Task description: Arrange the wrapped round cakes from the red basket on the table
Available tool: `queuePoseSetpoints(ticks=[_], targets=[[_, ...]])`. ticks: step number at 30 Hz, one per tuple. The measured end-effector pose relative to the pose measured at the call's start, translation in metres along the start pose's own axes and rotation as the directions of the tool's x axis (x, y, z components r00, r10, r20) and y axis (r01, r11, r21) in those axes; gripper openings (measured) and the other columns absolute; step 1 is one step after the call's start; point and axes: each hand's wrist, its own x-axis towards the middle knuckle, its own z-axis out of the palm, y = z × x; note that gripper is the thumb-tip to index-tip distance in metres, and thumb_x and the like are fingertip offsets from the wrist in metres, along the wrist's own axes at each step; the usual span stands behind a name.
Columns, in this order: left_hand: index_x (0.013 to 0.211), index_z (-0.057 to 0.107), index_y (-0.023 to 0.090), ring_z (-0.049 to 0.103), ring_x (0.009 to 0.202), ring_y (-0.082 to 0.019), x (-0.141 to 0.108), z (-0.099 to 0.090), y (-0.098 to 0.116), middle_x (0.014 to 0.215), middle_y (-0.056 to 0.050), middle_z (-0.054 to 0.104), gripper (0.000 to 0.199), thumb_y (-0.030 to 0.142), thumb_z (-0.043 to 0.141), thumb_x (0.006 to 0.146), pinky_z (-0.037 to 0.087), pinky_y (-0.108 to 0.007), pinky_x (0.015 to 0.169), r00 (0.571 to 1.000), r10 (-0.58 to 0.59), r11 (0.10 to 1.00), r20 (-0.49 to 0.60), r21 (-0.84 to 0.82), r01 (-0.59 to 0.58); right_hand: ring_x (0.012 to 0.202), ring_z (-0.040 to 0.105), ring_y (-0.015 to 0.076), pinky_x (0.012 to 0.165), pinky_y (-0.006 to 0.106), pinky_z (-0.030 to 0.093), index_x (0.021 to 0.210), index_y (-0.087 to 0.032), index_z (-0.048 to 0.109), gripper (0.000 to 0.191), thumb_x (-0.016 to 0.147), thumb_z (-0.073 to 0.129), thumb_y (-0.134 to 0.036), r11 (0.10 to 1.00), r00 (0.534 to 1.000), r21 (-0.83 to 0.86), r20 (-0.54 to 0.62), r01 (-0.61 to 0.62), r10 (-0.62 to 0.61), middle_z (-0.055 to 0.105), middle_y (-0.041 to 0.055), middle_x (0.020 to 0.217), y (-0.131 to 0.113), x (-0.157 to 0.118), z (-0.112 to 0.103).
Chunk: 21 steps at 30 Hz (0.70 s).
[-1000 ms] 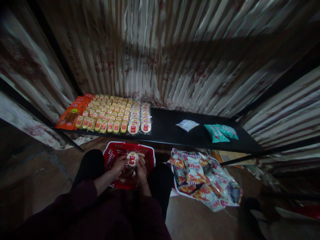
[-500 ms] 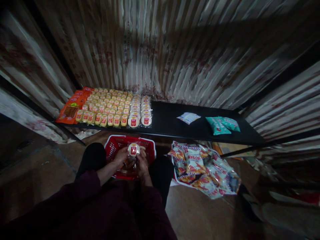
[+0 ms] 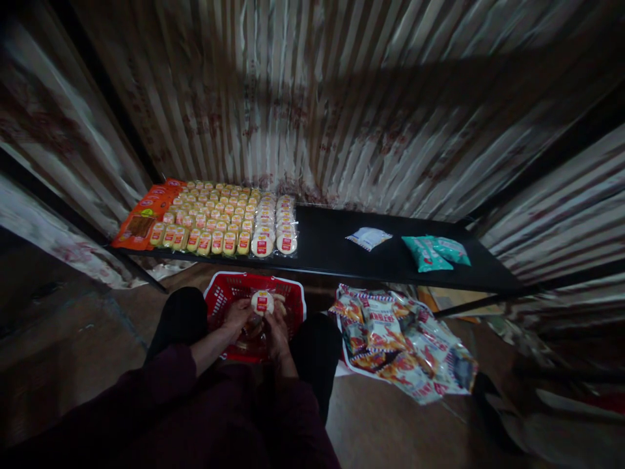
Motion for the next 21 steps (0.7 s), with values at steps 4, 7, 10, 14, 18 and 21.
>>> queuePoseSetpoints(ticks=[4, 7, 10, 14, 18, 21], targets=[[0.076, 0.067, 0.013, 0.063, 0.066, -0.014, 0.0044, 0.0007, -0.0052, 0.075, -0.006, 0.069, 0.012, 0.01, 0.068, 0.064, 0.047, -0.022, 0.063, 1.0, 0.02, 0.999, 0.023, 0.036, -0.021, 0.073, 0.068, 0.0194, 0.068, 0.031, 0.052, 0.107, -0.023, 0.065, 0.053, 0.057, 0.081, -0.034, 0.998, 0.999, 0.043, 0.02, -0.045, 0.045, 0.074, 0.0018, 0.083, -0.0016, -0.0025, 0.0026], [0.078, 0.067, 0.014, 0.063, 0.066, -0.014, 0.0047, 0.0018, -0.0065, 0.077, -0.006, 0.07, 0.014, 0.008, 0.065, 0.065, 0.048, -0.023, 0.064, 1.0, 0.019, 0.998, 0.02, 0.06, -0.02, 0.076, 0.068, 0.0198, 0.071, 0.031, 0.052, 0.107, -0.023, 0.065, 0.055, 0.055, 0.082, -0.032, 0.998, 1.0, 0.066, 0.012, -0.013, 0.012, 0.074, 0.0023, 0.086, -0.0029, -0.0021, 0.0032], [0.078, 0.066, 0.014, 0.064, 0.069, -0.015, 0.004, 0.0032, -0.0063, 0.079, -0.006, 0.07, 0.016, 0.007, 0.066, 0.063, 0.048, -0.025, 0.067, 1.0, 0.026, 0.997, 0.001, 0.072, -0.026, 0.077, 0.068, 0.0201, 0.074, 0.032, 0.052, 0.107, -0.024, 0.064, 0.057, 0.053, 0.082, -0.03, 0.998, 1.0, 0.067, 0.011, -0.006, 0.005, 0.074, 0.0017, 0.087, -0.0038, -0.0018, 0.0022], [0.075, 0.066, 0.014, 0.064, 0.069, -0.015, 0.0023, 0.0045, -0.0035, 0.075, -0.005, 0.07, 0.015, 0.005, 0.064, 0.063, 0.048, -0.024, 0.067, 0.999, 0.026, 0.996, -0.027, 0.086, -0.023, 0.077, 0.068, 0.019, 0.074, 0.031, 0.052, 0.11, -0.026, 0.064, 0.059, 0.054, 0.081, -0.028, 0.999, 1.0, 0.045, 0.028, -0.001, 0.0, 0.074, 0.0002, 0.088, -0.0047, -0.0027, 0.0012], [0.073, 0.065, 0.014, 0.064, 0.068, -0.015, -0.0017, 0.0042, 0.0004, 0.074, -0.004, 0.069, 0.017, 0.0, 0.058, 0.067, 0.047, -0.023, 0.066, 0.999, 0.041, 0.996, -0.021, 0.082, -0.04, 0.081, 0.068, 0.02, 0.075, 0.031, 0.052, 0.113, -0.026, 0.063, 0.06, 0.055, 0.079, -0.029, 0.999, 1.0, 0.037, 0.03, 0.006, -0.007, 0.073, 0.0009, 0.088, -0.0037, -0.0032, 0.0016], [0.074, 0.064, 0.014, 0.063, 0.069, -0.015, -0.0047, 0.0037, 0.002, 0.075, -0.005, 0.069, 0.015, 0.001, 0.058, 0.069, 0.048, -0.023, 0.065, 0.998, 0.057, 0.991, -0.022, 0.124, -0.053, 0.079, 0.068, 0.0204, 0.074, 0.031, 0.052, 0.113, -0.025, 0.063, 0.06, 0.055, 0.08, -0.029, 0.999, 1.0, 0.046, 0.02, -0.004, 0.003, 0.074, 0.0013, 0.087, -0.0016, -0.0026, 0.001]])
